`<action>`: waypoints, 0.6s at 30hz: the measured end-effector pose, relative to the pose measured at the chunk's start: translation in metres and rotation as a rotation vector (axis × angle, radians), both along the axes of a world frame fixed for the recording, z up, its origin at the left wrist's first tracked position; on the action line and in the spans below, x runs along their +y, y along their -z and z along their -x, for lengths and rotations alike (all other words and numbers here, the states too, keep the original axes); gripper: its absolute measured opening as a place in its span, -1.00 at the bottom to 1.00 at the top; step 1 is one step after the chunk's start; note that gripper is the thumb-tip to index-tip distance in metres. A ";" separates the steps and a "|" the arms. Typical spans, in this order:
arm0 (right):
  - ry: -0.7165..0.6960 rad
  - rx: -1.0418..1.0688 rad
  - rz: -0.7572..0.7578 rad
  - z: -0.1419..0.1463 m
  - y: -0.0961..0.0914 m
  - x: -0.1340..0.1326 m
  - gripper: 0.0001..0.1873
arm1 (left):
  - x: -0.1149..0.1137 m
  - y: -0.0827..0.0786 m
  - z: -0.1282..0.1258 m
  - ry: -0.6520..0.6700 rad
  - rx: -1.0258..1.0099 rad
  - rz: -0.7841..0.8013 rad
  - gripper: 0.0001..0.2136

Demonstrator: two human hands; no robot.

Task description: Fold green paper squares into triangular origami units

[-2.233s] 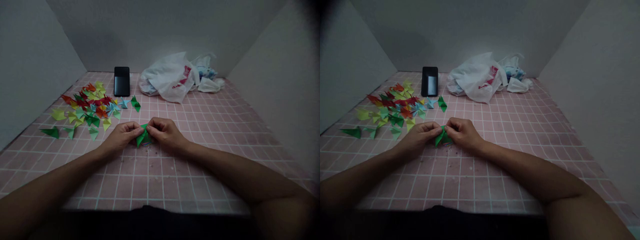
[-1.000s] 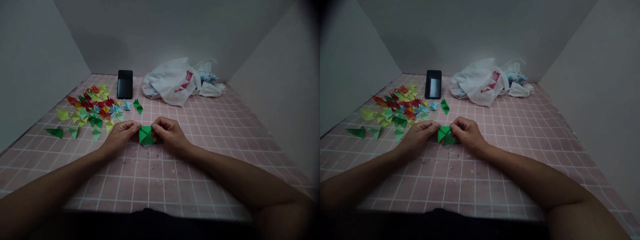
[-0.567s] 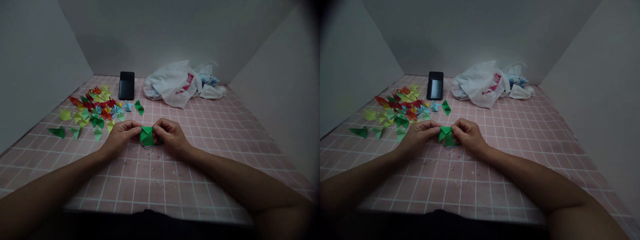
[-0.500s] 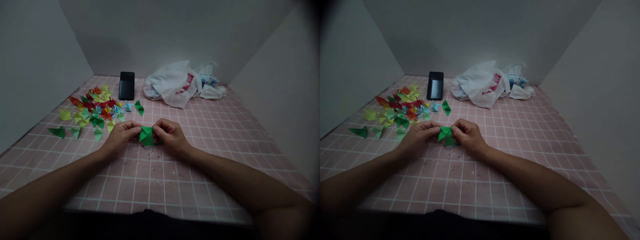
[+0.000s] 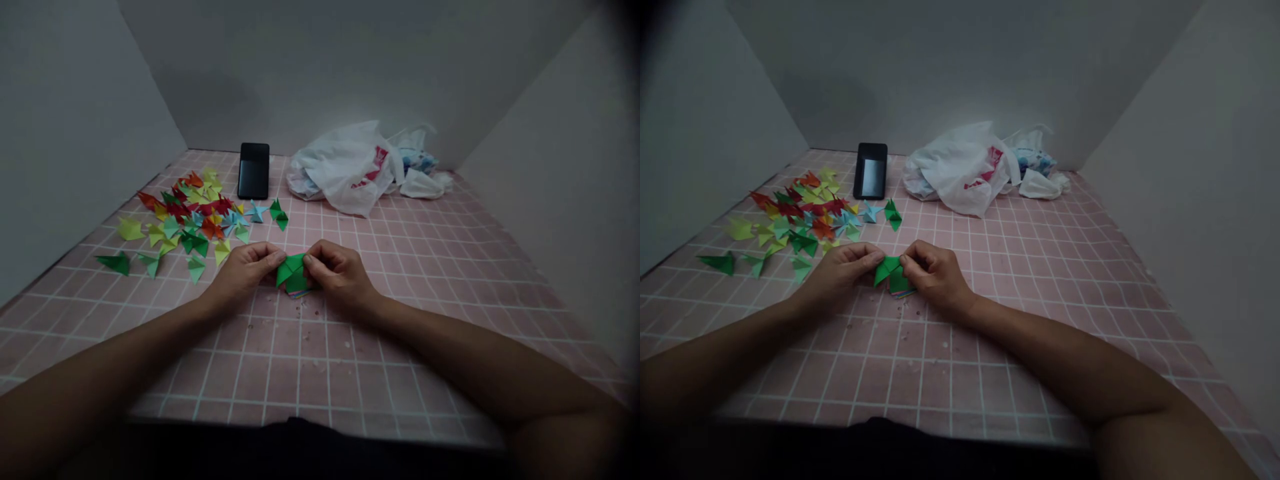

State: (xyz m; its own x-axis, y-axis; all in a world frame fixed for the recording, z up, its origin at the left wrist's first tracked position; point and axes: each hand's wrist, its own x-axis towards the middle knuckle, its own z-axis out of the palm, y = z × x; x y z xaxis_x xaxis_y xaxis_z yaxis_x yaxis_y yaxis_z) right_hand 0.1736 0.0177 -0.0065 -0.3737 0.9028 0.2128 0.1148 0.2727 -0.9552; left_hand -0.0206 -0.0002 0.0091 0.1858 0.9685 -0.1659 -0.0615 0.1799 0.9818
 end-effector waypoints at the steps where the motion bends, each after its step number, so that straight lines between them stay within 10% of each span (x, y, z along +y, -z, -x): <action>1: -0.001 -0.003 0.003 0.000 -0.001 -0.001 -0.78 | 0.000 0.000 0.000 0.005 0.013 -0.010 -0.73; 18: -0.067 -0.099 -0.152 0.000 -0.006 -0.006 -0.74 | 0.001 0.006 0.001 0.157 0.081 -0.038 -0.70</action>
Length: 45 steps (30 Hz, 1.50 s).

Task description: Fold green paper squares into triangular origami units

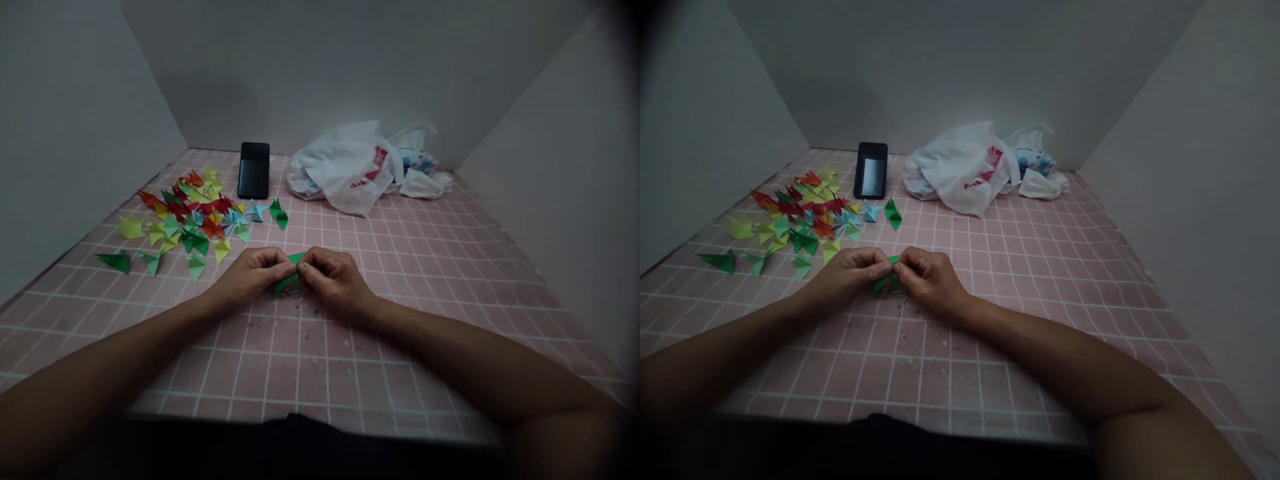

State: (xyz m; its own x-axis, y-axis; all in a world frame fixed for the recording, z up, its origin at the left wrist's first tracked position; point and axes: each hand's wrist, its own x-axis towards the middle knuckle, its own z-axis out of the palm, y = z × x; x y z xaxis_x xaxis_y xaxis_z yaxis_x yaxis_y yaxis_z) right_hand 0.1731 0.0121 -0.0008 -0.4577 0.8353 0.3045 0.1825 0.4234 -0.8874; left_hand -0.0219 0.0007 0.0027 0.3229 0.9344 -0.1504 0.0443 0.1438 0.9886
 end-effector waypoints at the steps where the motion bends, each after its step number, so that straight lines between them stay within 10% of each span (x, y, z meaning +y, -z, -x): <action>1: 0.003 0.005 0.017 0.000 -0.001 0.000 -0.74 | 0.000 0.000 0.001 0.004 -0.001 0.002 -0.69; 12: -0.048 0.144 0.363 -0.001 0.001 0.010 -0.69 | 0.005 -0.005 0.003 -0.078 0.115 -0.081 -0.70; 39: -0.028 -0.017 0.197 -0.003 -0.005 0.006 -0.63 | -0.001 -0.007 -0.002 -0.081 0.143 -0.156 -0.64; 45: -0.087 0.177 0.429 0.002 0.005 0.009 -0.61 | -0.003 -0.002 -0.003 -0.080 0.117 -0.179 -0.69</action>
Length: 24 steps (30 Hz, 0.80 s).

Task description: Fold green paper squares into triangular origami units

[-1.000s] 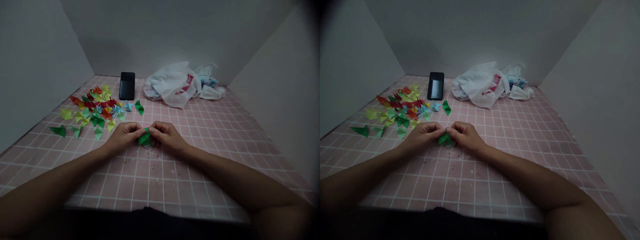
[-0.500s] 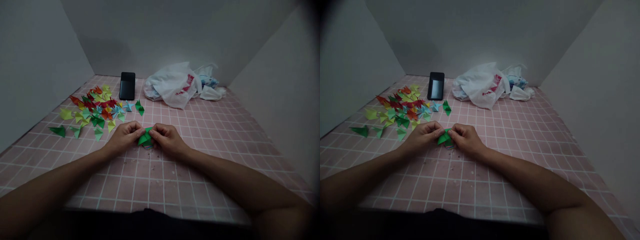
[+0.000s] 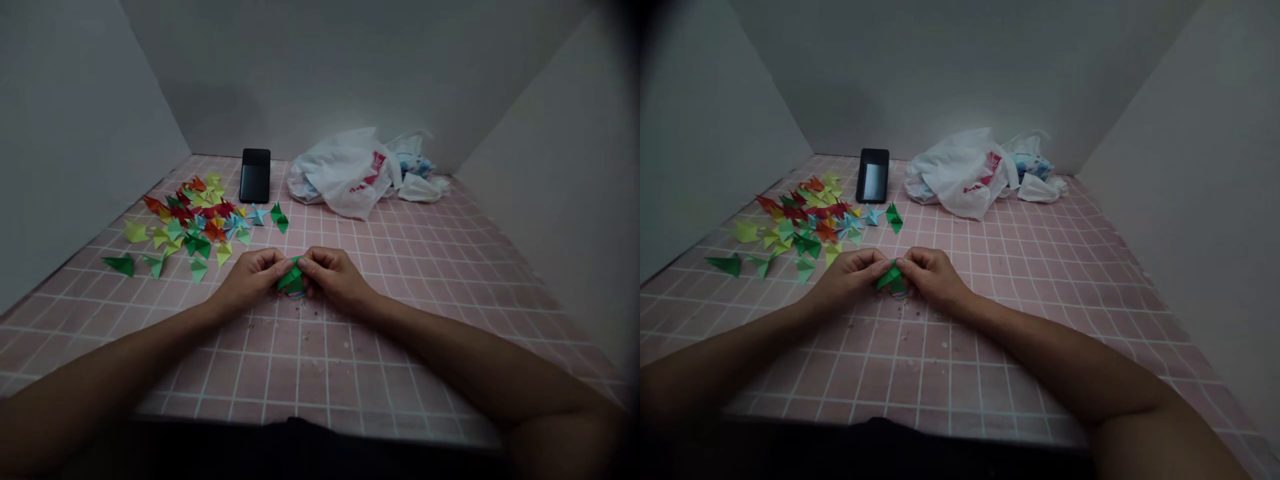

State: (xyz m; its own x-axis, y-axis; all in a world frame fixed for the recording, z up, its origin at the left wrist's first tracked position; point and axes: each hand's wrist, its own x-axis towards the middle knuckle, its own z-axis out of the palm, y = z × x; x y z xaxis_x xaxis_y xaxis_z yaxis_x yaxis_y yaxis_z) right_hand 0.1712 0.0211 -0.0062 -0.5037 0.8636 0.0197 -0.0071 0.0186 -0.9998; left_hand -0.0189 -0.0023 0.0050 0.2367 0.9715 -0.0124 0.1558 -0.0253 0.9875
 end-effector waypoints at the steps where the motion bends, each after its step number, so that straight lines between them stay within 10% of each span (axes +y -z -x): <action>1: -0.022 0.036 0.064 0.001 0.002 0.000 -0.62 | -0.001 0.000 0.000 -0.017 0.001 -0.011 -0.69; 24: -0.148 0.121 0.176 0.007 0.004 0.001 -0.66 | -0.001 -0.002 0.001 0.031 0.021 -0.054 -0.70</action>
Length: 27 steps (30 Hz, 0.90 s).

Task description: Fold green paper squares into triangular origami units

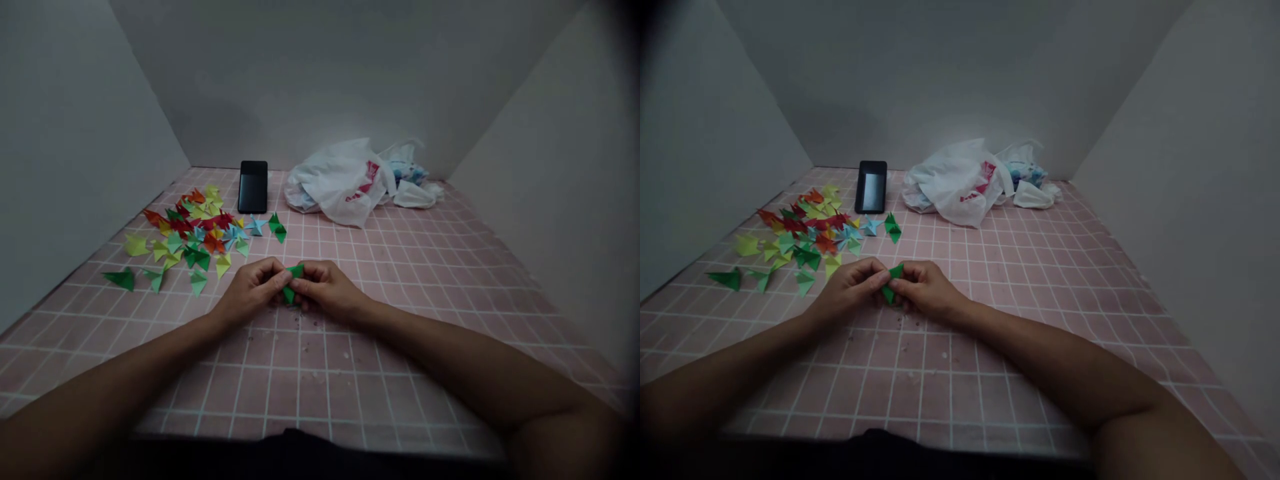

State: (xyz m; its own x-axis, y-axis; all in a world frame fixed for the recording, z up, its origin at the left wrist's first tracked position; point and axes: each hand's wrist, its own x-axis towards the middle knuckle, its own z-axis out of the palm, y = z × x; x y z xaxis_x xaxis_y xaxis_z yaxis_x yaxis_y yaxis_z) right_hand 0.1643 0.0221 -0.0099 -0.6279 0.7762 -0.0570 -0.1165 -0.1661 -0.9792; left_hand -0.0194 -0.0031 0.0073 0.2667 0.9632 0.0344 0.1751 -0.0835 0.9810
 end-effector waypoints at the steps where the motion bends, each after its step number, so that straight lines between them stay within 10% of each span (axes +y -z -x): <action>1: -0.048 -0.020 0.006 0.000 -0.001 -0.001 -0.66 | 0.000 0.000 0.000 0.019 0.039 -0.018 -0.70; 14: -0.166 -0.058 0.004 -0.002 -0.005 -0.004 -0.66 | -0.002 0.001 -0.003 -0.009 0.215 -0.230 -0.70; 27: 0.087 -0.015 -0.123 -0.007 -0.006 0.000 -0.65 | 0.000 0.005 -0.007 0.098 -0.098 0.201 -0.69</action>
